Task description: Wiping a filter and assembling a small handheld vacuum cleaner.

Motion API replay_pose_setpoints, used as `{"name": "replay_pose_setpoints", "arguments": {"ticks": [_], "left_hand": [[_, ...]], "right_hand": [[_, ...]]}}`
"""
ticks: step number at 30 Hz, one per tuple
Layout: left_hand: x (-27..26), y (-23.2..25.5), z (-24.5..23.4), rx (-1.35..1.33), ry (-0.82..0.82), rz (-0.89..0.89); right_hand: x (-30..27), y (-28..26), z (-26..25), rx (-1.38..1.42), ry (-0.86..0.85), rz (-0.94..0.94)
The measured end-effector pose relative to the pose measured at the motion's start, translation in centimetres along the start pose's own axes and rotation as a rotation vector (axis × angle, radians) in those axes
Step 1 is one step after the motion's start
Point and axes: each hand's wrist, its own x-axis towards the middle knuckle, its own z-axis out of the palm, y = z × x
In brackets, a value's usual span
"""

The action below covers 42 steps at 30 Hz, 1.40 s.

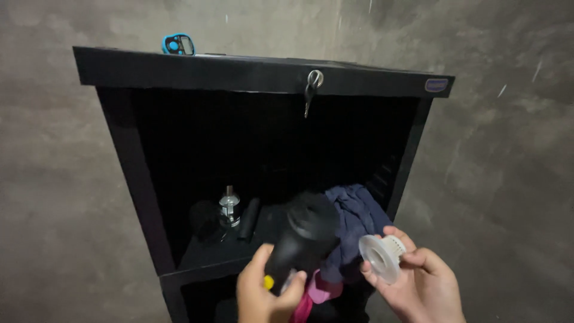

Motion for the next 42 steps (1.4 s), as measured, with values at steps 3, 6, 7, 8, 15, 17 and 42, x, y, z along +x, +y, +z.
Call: {"name": "replay_pose_setpoints", "arguments": {"ticks": [3,6,7,8,15,17,42], "left_hand": [[-0.1,-0.7,-0.4,0.088,0.043,0.176],[-1.0,0.0,-0.3,0.112,-0.023,0.184],[-1.0,-0.2,-0.1,0.148,0.067,0.259],[-0.9,-0.4,0.2,0.180,0.157,0.337],[-0.5,-0.9,-1.6,0.172,0.073,0.457],[-0.4,0.2,-1.7,0.205,0.060,0.312],[-0.2,2.9,-3.9,0.353,-0.134,0.421]], "right_hand": [[-1.7,-1.0,3.5,0.104,-0.286,0.030],[-2.4,-1.5,4.9,-0.093,-0.225,-0.098],[-2.6,-1.7,5.2,-0.126,-0.261,-0.138],[-2.8,-2.1,5.5,-0.162,-0.297,-0.180],[-3.5,-2.6,7.5,-0.154,-0.185,-0.132],[-3.6,-2.7,7.3,-0.070,-0.476,-0.131],[-1.3,-4.6,9.9,-0.835,-0.777,-0.424]]}}
